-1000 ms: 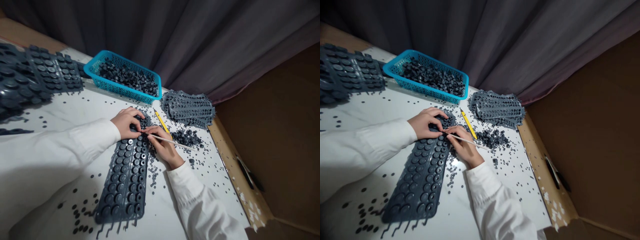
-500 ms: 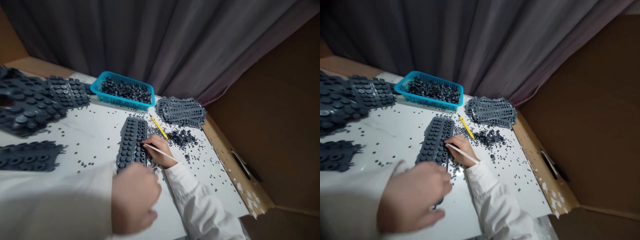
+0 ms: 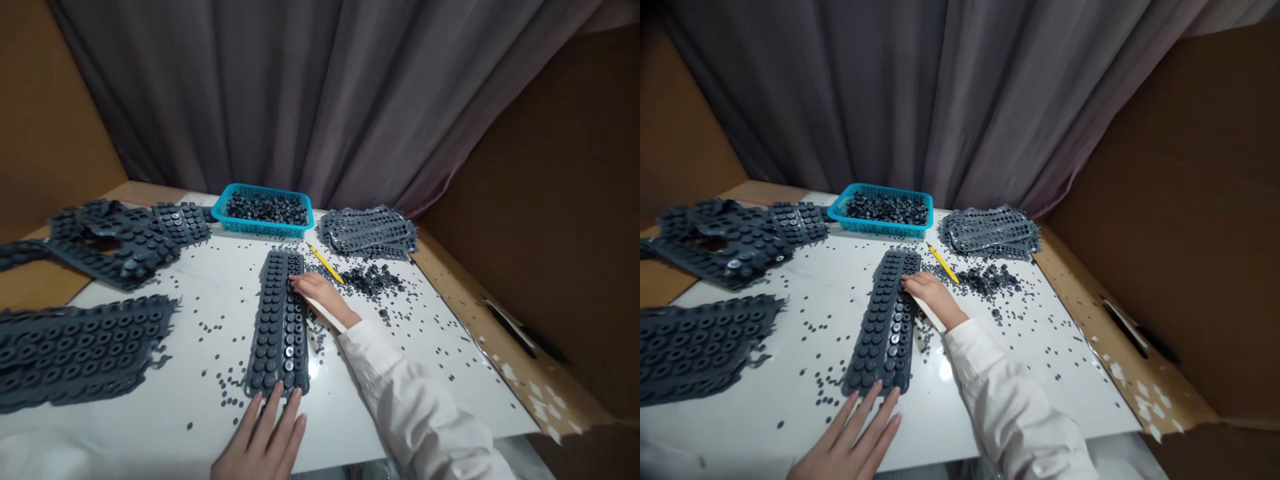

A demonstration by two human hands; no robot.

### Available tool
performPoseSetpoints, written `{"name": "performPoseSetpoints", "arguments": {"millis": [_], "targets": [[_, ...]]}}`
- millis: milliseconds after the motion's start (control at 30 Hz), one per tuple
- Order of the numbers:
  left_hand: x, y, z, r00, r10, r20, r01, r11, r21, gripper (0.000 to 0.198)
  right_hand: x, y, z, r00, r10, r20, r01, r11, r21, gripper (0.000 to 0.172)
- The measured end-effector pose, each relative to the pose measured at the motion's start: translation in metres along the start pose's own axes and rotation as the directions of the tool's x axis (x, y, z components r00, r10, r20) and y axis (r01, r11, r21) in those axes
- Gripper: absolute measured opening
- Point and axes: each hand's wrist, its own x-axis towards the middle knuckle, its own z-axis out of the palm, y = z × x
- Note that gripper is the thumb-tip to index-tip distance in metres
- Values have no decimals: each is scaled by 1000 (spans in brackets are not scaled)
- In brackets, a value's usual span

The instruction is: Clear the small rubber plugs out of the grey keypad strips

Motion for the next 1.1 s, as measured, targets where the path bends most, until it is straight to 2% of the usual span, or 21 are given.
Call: {"name": "performPoseSetpoints", "arguments": {"millis": [133, 233, 333, 400, 600, 733, 833, 933, 1033, 1100], "targets": [[0, 3, 4, 999, -18, -35, 18, 1000, 4, 31, 0, 2, -5, 983, 115, -146, -112, 993, 28, 21], [0, 2, 5, 998, -12, -63, 12, 1000, -2, 30, -9, -10, -11, 967, 165, -193, -150, 984, 93, 18], [0, 2, 4, 999, -2, -43, 2, 1000, -2, 28, -18, -27, -12, 981, 161, -112, -123, 951, 285, 15], [-1, 2, 4, 1000, -7, -26, 7, 1000, -11, 28, -21, -34, -12, 986, 156, -58, -128, 931, 341, 19], [0, 0, 2, 1000, 15, -14, -15, 1000, -10, 27, -20, -35, -12, 988, 152, -28, -132, 924, 359, 22], [-2, 0, 3, 1000, 20, -22, -21, 1000, -10, 27, -21, -28, -7, 994, 106, -9, -101, 965, 243, 22], [-3, 0, 3, 998, 48, -42, -48, 999, 3, 28, -19, -18, -1, 993, 119, -26, -115, 986, 121, 23], [-2, -1, 1, 999, 52, -11, -52, 999, 8, 30, -18, -13, -2, 973, 200, -112, -191, 977, 91, 22], [1, -1, -4, 999, 41, 13, -41, 999, 0, 32, -20, -22, -9, 955, 242, -169, -212, 961, 176, 19], [2, -1, -5, 999, 36, 4, -36, 999, -2, 31, -24, -33, -14, 963, 231, -141, -181, 937, 299, 15]]}}
